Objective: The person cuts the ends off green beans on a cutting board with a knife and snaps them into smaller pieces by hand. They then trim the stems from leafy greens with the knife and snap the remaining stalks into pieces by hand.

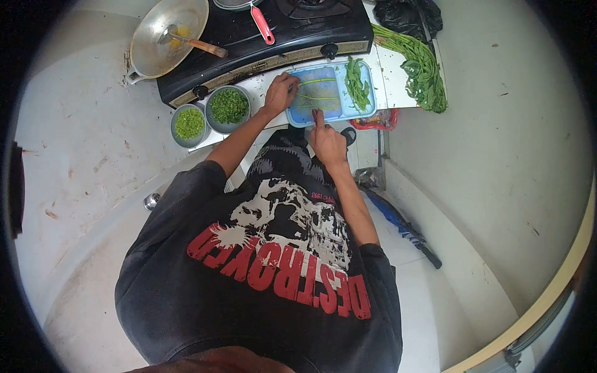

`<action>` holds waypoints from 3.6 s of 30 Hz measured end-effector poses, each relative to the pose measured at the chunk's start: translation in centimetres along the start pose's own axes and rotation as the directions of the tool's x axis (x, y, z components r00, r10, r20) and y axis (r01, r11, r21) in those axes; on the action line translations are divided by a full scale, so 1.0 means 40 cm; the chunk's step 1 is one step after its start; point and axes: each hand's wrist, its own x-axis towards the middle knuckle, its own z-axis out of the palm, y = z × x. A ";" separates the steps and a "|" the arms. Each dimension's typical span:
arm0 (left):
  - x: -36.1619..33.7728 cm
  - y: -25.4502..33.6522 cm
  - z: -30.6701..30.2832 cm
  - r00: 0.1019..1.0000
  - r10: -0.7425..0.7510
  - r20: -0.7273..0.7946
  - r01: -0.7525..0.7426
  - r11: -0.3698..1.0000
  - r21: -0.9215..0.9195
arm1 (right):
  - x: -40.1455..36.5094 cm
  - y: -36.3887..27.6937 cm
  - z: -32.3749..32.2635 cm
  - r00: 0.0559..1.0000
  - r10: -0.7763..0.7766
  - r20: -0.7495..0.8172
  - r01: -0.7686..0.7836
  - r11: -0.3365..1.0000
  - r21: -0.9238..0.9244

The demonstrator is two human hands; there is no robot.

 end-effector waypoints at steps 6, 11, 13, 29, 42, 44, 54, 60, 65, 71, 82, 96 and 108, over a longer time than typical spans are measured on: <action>0.003 0.006 -0.004 1.000 -0.007 0.005 0.007 1.000 -0.004 | 0.018 -0.010 -0.023 0.999 -0.028 0.025 0.030 0.998 -0.060; 0.004 -0.007 0.009 1.000 0.013 -0.025 -0.014 1.000 -0.028 | 0.046 -0.020 -0.049 0.996 -0.051 0.069 0.056 0.996 -0.076; 0.005 -0.005 0.007 1.000 0.012 -0.022 -0.012 1.000 -0.021 | 0.056 -0.021 -0.047 0.996 -0.056 0.075 0.062 0.995 -0.078; 0.005 -0.010 0.013 1.000 0.019 -0.023 -0.020 0.998 -0.056 | 0.017 0.021 0.060 0.996 -0.074 0.045 0.081 0.982 -0.170; 0.044 -0.050 -0.022 0.994 -0.042 0.102 0.052 0.994 -0.095 | 0.042 0.018 0.008 0.996 -0.067 0.062 0.073 0.991 -0.113; 0.040 -0.038 -0.043 0.992 -0.091 0.090 0.107 0.974 -0.201 | 0.039 0.024 -0.014 0.996 -0.052 0.072 0.055 0.998 -0.034; -0.043 0.131 -0.175 0.901 -0.082 0.426 0.389 0.584 -0.712 | 0.008 0.022 -0.050 0.979 0.189 -0.080 -0.009 0.427 0.904; -0.092 0.227 -0.163 0.870 0.012 0.493 0.386 0.605 -0.697 | 0.022 0.018 -0.073 0.958 0.233 -0.170 0.037 0.484 0.874; -0.102 0.229 -0.178 0.859 -0.003 0.511 0.396 0.636 -0.662 | 0.023 0.052 -0.032 0.945 0.257 -0.203 0.087 0.401 0.912; -0.081 0.137 -0.202 0.858 -0.056 0.511 0.387 0.725 -0.570 | 0.066 0.121 -0.029 0.886 0.411 -0.215 0.037 0.398 0.917; 0.034 0.018 -0.090 0.940 -0.148 0.306 0.273 0.866 -0.418 | 0.116 0.116 -0.024 0.839 0.435 -0.326 -0.017 0.621 0.784; -0.021 -0.015 -0.024 0.989 -0.121 0.089 0.133 0.980 -0.145 | 0.001 0.033 0.002 0.987 0.112 -0.113 -0.078 0.961 0.266; -0.008 -0.021 -0.011 0.989 -0.101 0.110 0.106 0.993 -0.043 | 0.027 -0.004 0.024 0.993 0.077 -0.085 -0.067 0.991 0.113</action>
